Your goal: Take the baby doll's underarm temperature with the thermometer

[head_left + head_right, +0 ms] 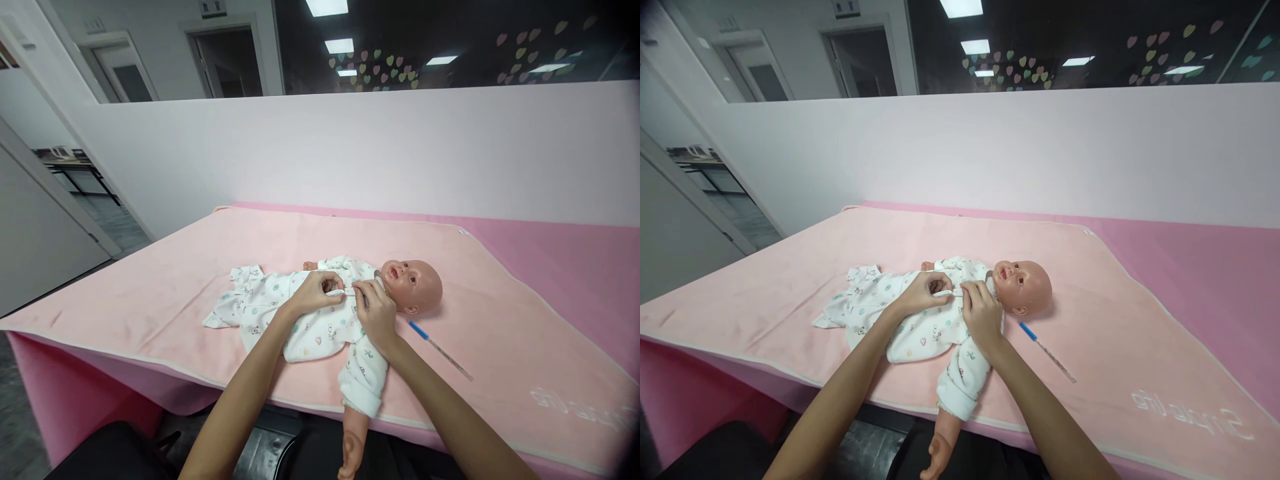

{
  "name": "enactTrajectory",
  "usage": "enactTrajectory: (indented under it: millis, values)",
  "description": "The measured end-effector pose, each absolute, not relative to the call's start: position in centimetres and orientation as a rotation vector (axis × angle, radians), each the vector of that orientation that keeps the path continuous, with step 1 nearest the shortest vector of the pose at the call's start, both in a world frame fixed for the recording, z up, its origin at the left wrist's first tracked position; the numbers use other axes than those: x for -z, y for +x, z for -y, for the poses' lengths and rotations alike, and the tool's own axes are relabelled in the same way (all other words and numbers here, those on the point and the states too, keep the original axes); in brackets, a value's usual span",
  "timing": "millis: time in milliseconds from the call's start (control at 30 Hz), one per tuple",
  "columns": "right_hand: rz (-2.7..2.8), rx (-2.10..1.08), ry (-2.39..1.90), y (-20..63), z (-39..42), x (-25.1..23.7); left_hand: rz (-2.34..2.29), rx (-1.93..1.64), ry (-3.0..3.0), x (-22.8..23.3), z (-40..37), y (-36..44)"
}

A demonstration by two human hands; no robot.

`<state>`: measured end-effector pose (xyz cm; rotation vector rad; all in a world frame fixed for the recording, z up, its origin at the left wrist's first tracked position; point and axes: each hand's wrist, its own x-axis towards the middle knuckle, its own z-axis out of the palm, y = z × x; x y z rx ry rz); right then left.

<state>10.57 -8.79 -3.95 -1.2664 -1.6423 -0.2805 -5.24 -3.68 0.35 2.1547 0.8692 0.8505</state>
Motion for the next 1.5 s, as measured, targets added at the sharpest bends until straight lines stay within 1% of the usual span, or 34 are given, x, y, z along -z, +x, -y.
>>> enactTrajectory:
  millis: [433,767,933,1133,1267,1433,1500]
  values:
    - [1.641,0.265,-1.266,10.6,8.7,4.0,-0.855,-0.856,2.126,-0.7,3.8,-5.4]
    - [1.654,0.268,-1.287,10.6,8.9,3.8,-0.713,-0.593,2.016,-1.8,3.4,-6.8]
    - [1.662,0.258,-1.28,10.7,8.7,4.1,-0.762,-0.433,1.965,-2.4,3.3,-8.2]
    - [1.653,0.245,-1.286,10.6,8.7,4.1,-0.849,-0.379,2.057,-2.6,3.3,-9.9]
    - [1.654,0.292,-1.295,10.8,8.7,4.2,-0.892,-0.429,2.082,-1.6,4.0,-10.7]
    - [1.79,0.528,-1.224,10.2,9.0,4.2,-0.945,-0.66,2.102,0.0,5.3,-10.6]
    - [1.911,0.558,-1.14,9.3,9.1,3.9,-0.942,-0.737,2.107,0.5,5.5,-10.5]
